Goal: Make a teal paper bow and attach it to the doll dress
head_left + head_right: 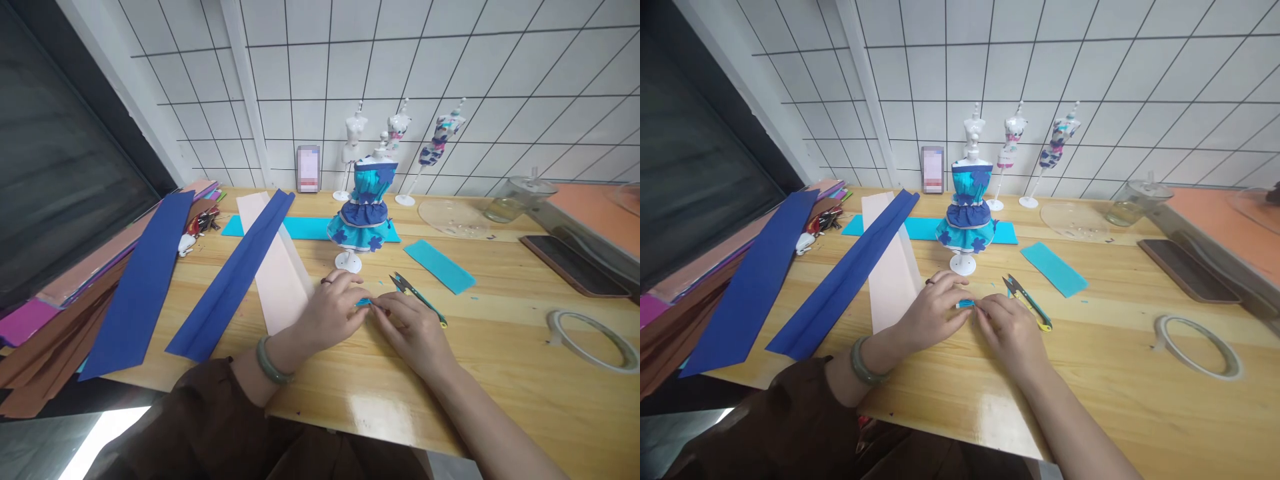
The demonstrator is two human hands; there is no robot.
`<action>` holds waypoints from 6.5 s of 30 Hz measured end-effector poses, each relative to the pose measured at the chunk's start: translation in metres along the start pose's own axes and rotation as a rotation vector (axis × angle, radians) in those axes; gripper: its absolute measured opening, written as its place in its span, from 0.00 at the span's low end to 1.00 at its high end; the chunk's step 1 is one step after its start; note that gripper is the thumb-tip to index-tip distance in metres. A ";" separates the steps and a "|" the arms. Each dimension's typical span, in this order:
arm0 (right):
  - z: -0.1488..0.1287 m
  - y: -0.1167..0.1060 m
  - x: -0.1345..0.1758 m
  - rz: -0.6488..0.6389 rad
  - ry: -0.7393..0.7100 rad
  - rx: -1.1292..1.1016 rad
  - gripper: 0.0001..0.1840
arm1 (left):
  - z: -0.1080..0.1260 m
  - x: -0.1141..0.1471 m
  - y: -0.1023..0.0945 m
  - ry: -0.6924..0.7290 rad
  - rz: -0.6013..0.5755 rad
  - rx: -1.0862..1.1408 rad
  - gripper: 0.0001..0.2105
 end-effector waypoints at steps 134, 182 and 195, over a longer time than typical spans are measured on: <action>0.021 0.013 -0.002 -0.148 0.392 -0.606 0.24 | -0.009 0.001 0.009 0.072 -0.066 -0.083 0.06; 0.088 -0.094 0.027 0.027 0.365 0.157 0.18 | -0.013 -0.005 0.001 -0.006 -0.012 0.104 0.06; 0.186 -0.109 0.126 -0.198 0.674 0.649 0.16 | -0.030 -0.002 0.005 -0.459 0.003 0.460 0.10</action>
Point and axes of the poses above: each hand's wrist, its own x-axis away from the middle knuckle, its own y-axis out of the palm, z = x × y, the point moved 6 cm from there along -x, towards the middle knuckle, and after that the axes turned 13 degrees about x, right-handed, at the moved point
